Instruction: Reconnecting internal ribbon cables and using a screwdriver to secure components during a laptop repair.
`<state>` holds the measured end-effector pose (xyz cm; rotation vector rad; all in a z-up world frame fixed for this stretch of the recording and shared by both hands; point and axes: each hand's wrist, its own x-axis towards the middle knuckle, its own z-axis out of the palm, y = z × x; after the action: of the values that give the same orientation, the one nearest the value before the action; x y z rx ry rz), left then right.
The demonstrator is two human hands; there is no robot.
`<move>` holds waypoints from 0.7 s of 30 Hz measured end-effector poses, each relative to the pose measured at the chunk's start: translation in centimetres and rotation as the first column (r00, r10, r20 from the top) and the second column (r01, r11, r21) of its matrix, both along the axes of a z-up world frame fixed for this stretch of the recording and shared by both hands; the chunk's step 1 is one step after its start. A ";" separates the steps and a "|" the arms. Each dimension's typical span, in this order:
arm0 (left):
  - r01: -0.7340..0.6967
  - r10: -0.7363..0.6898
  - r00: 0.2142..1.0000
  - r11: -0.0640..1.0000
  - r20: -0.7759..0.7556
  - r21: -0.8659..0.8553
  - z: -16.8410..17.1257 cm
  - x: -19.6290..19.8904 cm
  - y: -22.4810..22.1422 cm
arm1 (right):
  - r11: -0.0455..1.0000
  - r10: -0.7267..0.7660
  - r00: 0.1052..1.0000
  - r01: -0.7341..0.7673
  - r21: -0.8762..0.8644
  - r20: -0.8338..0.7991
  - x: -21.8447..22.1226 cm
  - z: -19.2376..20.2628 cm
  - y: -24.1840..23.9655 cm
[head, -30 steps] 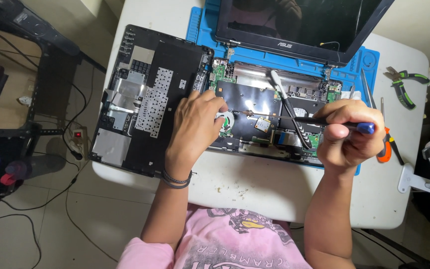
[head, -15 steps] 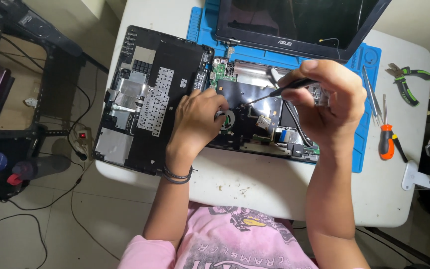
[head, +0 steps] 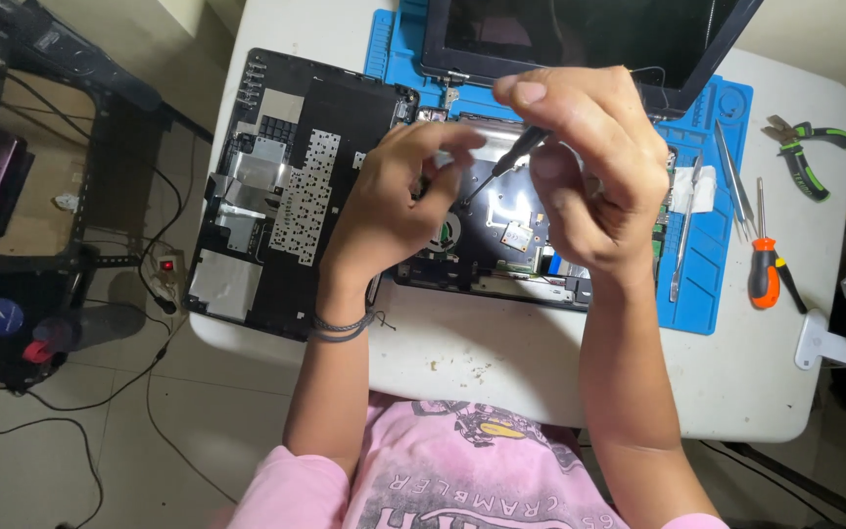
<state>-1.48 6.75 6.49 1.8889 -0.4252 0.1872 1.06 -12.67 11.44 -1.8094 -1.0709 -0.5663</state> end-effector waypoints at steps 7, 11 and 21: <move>0.147 -0.117 0.987 0.931 0.107 -0.333 1.5 0.6 -1.1 | 0.982 -0.186 0.977 0.181 0.055 0.109 0.5 -0.6 1.2; 0.142 -0.099 0.989 0.867 0.114 -0.477 -0.9 1.4 -1.8 | 0.996 -0.092 0.995 0.092 0.000 0.049 0.1 0.2 1.4; 0.264 -0.163 0.964 0.712 0.212 -0.651 -1.9 2.6 -2.5 | 0.999 -0.018 1.000 0.018 0.039 0.011 0.1 0.3 2.3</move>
<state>1.15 4.22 4.62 1.0922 -0.5778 0.2767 1.21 -10.39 11.70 -1.7860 -1.0453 -0.6047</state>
